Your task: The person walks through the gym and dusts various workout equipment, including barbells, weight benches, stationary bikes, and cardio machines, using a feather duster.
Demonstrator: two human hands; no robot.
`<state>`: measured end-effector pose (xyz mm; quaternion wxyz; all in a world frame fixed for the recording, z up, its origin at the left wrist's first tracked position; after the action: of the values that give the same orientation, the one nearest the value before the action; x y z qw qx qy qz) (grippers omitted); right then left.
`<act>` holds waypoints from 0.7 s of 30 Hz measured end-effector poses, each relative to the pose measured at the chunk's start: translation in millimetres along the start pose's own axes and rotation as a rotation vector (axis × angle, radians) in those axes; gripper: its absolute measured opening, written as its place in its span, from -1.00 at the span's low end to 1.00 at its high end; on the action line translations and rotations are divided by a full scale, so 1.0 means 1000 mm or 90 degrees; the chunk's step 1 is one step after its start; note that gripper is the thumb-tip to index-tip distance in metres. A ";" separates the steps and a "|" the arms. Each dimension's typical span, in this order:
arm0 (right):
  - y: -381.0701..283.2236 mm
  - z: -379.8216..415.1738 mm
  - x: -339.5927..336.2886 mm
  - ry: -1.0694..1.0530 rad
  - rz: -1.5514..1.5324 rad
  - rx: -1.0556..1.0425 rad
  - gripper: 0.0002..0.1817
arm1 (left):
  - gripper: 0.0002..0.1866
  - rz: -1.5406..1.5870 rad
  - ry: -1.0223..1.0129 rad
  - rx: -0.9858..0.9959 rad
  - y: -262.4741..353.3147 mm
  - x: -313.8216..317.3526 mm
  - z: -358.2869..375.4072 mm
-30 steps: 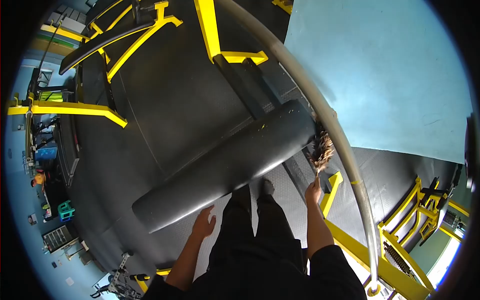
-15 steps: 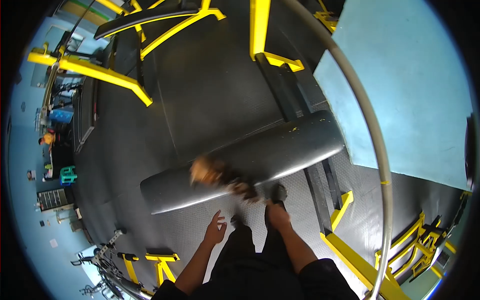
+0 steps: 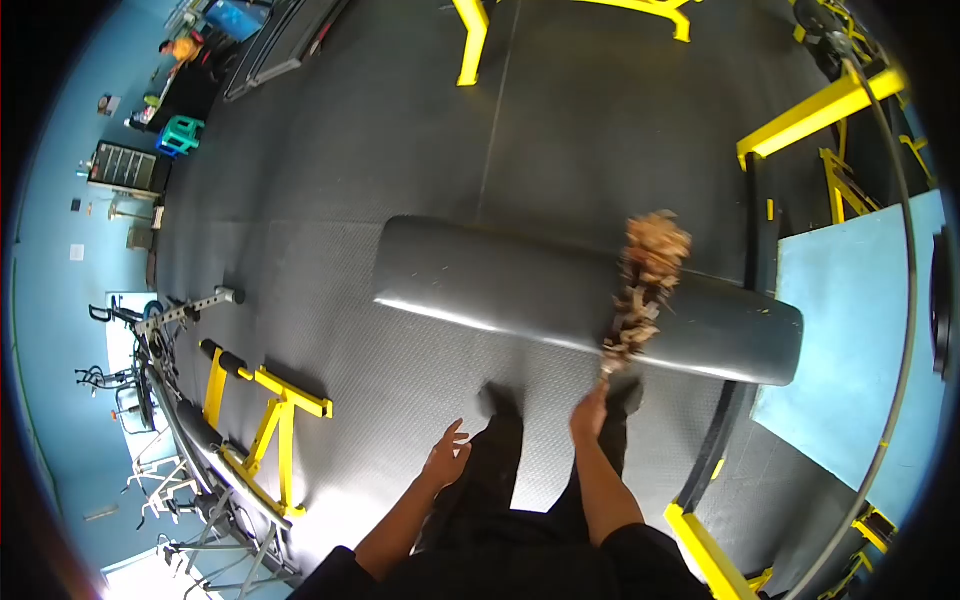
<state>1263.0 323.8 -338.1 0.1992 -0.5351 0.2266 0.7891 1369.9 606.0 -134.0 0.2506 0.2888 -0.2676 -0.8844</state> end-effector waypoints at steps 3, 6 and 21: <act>-0.138 0.021 -0.072 -0.070 -0.601 0.125 -0.54 | -0.33 0.025 0.051 -0.042 -0.068 -0.055 0.021; -0.260 0.027 -0.118 -0.272 -0.552 -0.011 -0.51 | -0.34 0.041 0.127 -0.040 -0.131 -0.108 0.045; -0.190 -0.080 -0.153 -0.112 -0.319 0.133 -0.55 | -0.43 0.114 0.251 0.025 -0.151 -0.262 0.021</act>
<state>1482.3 423.1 -248.6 0.4611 -0.4806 0.1496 0.7308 1498.0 879.7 -113.9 0.3701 0.4359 -0.2549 -0.7798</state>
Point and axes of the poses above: each hand's wrist, its own z-axis away from the middle knuckle, its own x-axis out of the palm, y = z × x, the point moved 5 cm from there along -z, towards the middle knuckle, and after that the axes turned 5 degrees about z, right-handed, at the moved point
